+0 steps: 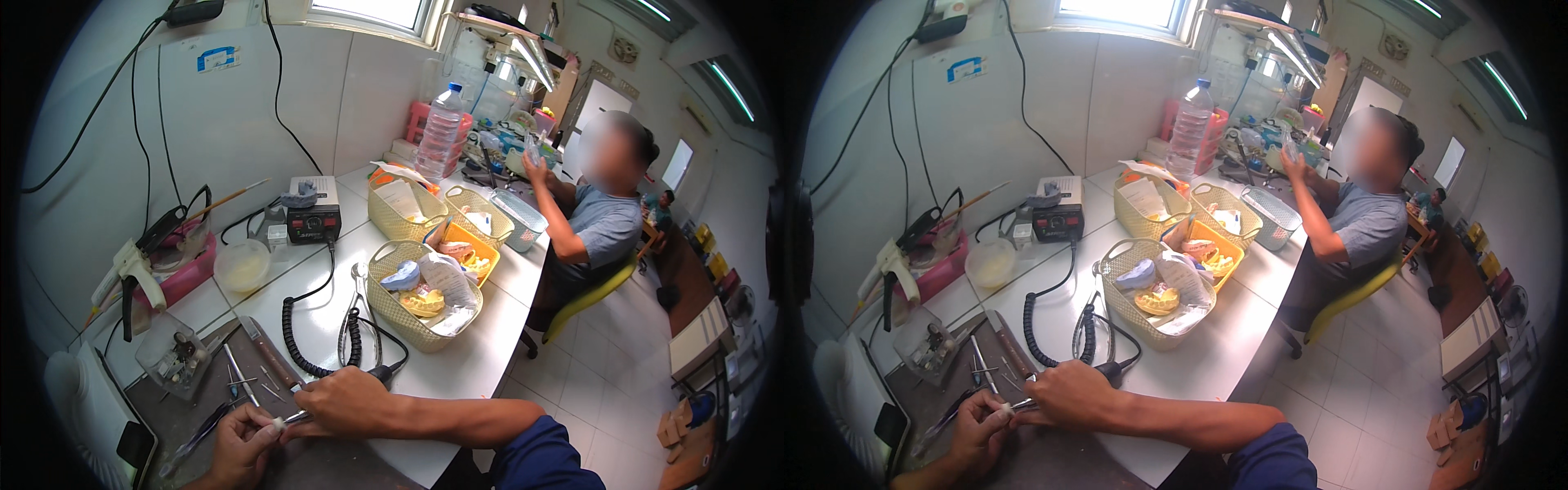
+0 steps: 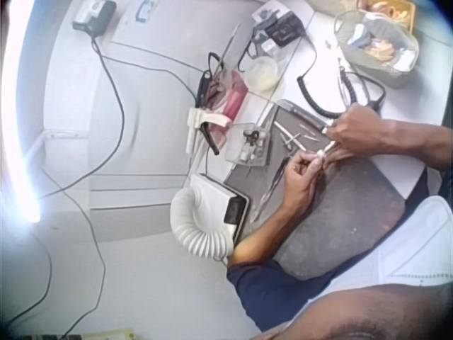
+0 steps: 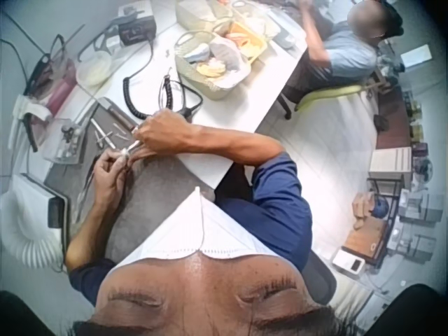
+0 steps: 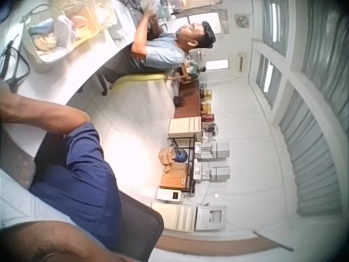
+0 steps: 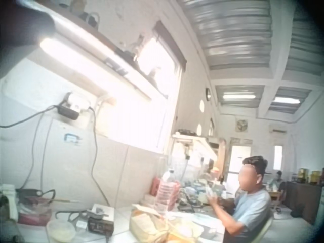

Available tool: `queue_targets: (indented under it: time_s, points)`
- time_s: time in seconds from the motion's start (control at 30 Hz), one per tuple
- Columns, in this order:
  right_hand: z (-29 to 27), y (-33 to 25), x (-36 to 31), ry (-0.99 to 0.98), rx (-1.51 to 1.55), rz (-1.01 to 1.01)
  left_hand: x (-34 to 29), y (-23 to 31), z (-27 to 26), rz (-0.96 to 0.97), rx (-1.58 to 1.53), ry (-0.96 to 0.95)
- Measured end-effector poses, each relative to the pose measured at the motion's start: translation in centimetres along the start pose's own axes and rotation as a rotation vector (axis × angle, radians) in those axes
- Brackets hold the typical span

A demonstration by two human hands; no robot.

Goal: The person uses a rotary polishing tool to smooth and polish a small, white dental prosthesis held in their left hand. They rotate the object to treat different surfaces and briefly use a purple toothbrush to clean the item before resuming the polishing process.

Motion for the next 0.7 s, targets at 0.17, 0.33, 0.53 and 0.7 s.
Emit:
queue_targets:
  time_s: [0.17,0.33,0.53,0.7]
  points:
    - [0.03,-0.16,0.26,0.055,0.014,-0.040,-0.07,-0.08,-0.18,0.045,-0.024,-0.024]
    - [-0.27,0.05,0.16,-0.005,0.014,-0.004,-0.04,-0.05,0.03,0.040,-0.047,-0.018]
    - [0.27,-0.07,0.14,0.028,0.005,-0.024,0.01,-0.07,-0.10,0.045,-0.027,-0.027]
    - [0.04,0.13,0.17,0.014,0.014,-0.009,-0.10,0.10,0.13,0.024,-0.024,-0.024]
Point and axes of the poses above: each hand's wrist, its own x-axis towards the middle knuckle, its own z-axis out of the palm, y = z × x, the point moved 5 cm from there along x, towards the middle knuckle, and after that the axes turned 5 degrees about -y, right-handed, at the moved point
